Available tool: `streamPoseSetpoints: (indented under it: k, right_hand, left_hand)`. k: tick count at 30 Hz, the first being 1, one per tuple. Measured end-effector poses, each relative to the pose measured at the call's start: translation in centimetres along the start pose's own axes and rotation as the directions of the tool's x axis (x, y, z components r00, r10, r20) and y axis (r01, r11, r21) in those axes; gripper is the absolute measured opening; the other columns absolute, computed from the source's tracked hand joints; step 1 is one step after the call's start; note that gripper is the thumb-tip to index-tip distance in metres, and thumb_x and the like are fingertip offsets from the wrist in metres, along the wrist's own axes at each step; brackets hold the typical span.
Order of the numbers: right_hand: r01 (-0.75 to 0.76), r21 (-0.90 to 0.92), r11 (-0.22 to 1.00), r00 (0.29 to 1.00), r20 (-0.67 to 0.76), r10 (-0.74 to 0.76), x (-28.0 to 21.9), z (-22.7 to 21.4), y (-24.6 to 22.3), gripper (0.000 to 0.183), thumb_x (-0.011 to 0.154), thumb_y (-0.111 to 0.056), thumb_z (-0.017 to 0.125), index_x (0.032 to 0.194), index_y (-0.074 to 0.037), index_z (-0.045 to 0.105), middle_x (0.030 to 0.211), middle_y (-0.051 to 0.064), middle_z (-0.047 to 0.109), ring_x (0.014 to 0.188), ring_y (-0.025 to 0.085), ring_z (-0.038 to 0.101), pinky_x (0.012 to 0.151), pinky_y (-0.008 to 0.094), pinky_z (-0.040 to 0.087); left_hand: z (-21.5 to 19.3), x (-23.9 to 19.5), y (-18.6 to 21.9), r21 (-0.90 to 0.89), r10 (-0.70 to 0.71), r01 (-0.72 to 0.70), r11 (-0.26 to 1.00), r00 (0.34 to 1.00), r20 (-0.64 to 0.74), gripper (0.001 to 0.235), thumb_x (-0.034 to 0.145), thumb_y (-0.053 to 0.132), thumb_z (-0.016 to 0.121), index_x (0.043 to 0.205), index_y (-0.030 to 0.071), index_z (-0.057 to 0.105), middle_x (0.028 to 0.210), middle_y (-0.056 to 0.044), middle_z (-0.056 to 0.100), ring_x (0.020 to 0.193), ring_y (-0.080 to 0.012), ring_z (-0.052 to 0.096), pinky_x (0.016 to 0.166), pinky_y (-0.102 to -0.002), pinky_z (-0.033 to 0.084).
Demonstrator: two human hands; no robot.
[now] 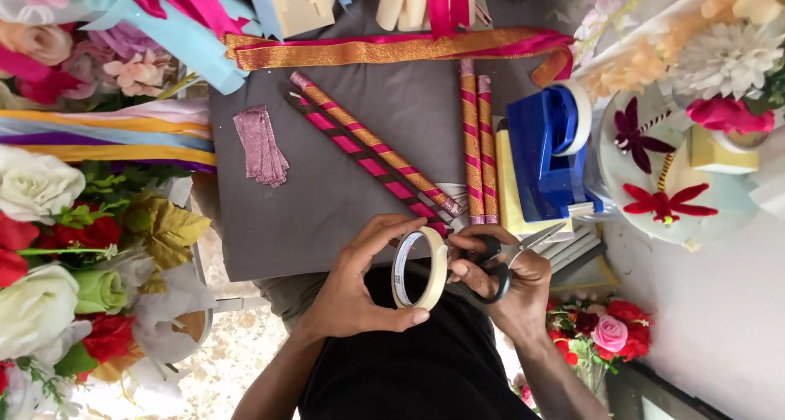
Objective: The person wraps a pink ribbon around a cylindrical stick, securing it with tape. They then use scissors to cut a piece of tape from a roll and apply it to the end of the ribbon-wrapped stick.
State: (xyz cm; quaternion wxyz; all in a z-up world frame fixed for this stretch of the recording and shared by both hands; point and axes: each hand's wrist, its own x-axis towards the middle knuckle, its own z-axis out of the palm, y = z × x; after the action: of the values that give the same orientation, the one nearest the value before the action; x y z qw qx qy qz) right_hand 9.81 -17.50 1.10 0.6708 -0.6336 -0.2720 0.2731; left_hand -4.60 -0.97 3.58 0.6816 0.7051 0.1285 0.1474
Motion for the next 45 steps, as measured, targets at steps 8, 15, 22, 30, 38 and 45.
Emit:
streamPoseSetpoints:
  k: [8, 15, 22, 30, 38, 45]
  right_hand:
    - [-0.013, 0.084, 0.996, 1.000, -0.002, 0.013, 0.6, -0.2, 0.5, 0.023, 0.072, 0.010, 0.084, 0.094, 0.013, 0.076, 0.088, 0.026, 0.073, 0.062, 0.024, 0.073, 0.059, 0.035, 0.065]
    - [-0.083, 0.138, 0.987, 0.996, 0.020, 0.081, 1.0, -0.5, 0.1, 0.020, 0.070, 0.010, 0.086, 0.088, 0.012, 0.077, 0.081, 0.025, 0.072, 0.060, 0.021, 0.071, 0.053, 0.034, 0.064]
    - [-0.163, 0.262, 0.951, 0.986, 0.017, 0.164, 0.7, -0.4, 0.9, 0.014, 0.074, 0.013, 0.082, 0.085, 0.011, 0.074, 0.073, 0.022, 0.071, 0.058, 0.019, 0.071, 0.050, 0.032, 0.063]
    - [-0.136, -0.094, 0.986, 0.990, -0.058, 0.131, -0.3, -1.4, 0.2, 0.007, 0.087, -0.011, 0.077, 0.083, -0.006, 0.074, 0.094, 0.008, 0.072, 0.086, 0.018, 0.070, 0.078, 0.028, 0.059]
    - [-0.127, -0.123, 0.984, 0.988, -0.105, 0.114, -0.8, -2.7, 0.1, 0.007, 0.087, -0.011, 0.075, 0.083, -0.006, 0.074, 0.096, 0.009, 0.072, 0.087, 0.019, 0.072, 0.079, 0.030, 0.061]
    - [-0.125, -0.135, 0.983, 0.988, -0.105, 0.111, -1.3, -3.6, 0.4, 0.009, 0.088, -0.013, 0.076, 0.083, -0.006, 0.074, 0.095, 0.007, 0.072, 0.083, 0.017, 0.070, 0.073, 0.028, 0.058]
  left_hand:
    - [0.9, 0.4, -1.7, -0.099, 0.025, -0.028, 0.995, 0.999, -0.024, 0.094, 0.059, 0.024, 0.095, 0.140, -0.005, 0.057, 0.127, -0.024, 0.059, 0.117, -0.0330, 0.054, 0.098, -0.047, 0.042]
    - [1.0, 0.4, -2.1, -0.047, 0.023, -0.024, 0.999, 1.000, -0.021, 0.092, 0.059, 0.022, 0.095, 0.140, -0.003, 0.058, 0.125, -0.025, 0.060, 0.120, -0.0378, 0.054, 0.103, -0.052, 0.039]
    - [1.1, 0.4, -1.8, -0.013, -0.001, 0.001, 1.000, 1.000, -0.002, 0.092, 0.059, 0.021, 0.095, 0.140, -0.002, 0.059, 0.124, -0.024, 0.060, 0.120, -0.0383, 0.055, 0.104, -0.054, 0.038]
    - [2.4, 0.9, -1.0, 0.097, -0.142, 0.125, 0.987, 0.972, 0.185, 0.075, 0.083, 0.046, 0.073, 0.147, 0.013, 0.052, 0.137, -0.007, 0.054, 0.130, -0.0238, 0.057, 0.108, -0.040, 0.044]
    - [3.8, 1.8, -0.6, 0.042, -0.225, 0.223, 0.974, 0.930, 0.291, 0.089, 0.074, 0.055, 0.076, 0.146, 0.012, 0.047, 0.142, -0.008, 0.054, 0.133, -0.0263, 0.056, 0.109, -0.044, 0.045]
    - [4.0, 1.9, -0.9, 0.056, -0.259, 0.259, 0.964, 0.878, 0.404, 0.093, 0.071, 0.060, 0.073, 0.147, 0.014, 0.045, 0.137, -0.005, 0.057, 0.116, -0.0201, 0.060, 0.083, -0.032, 0.051]
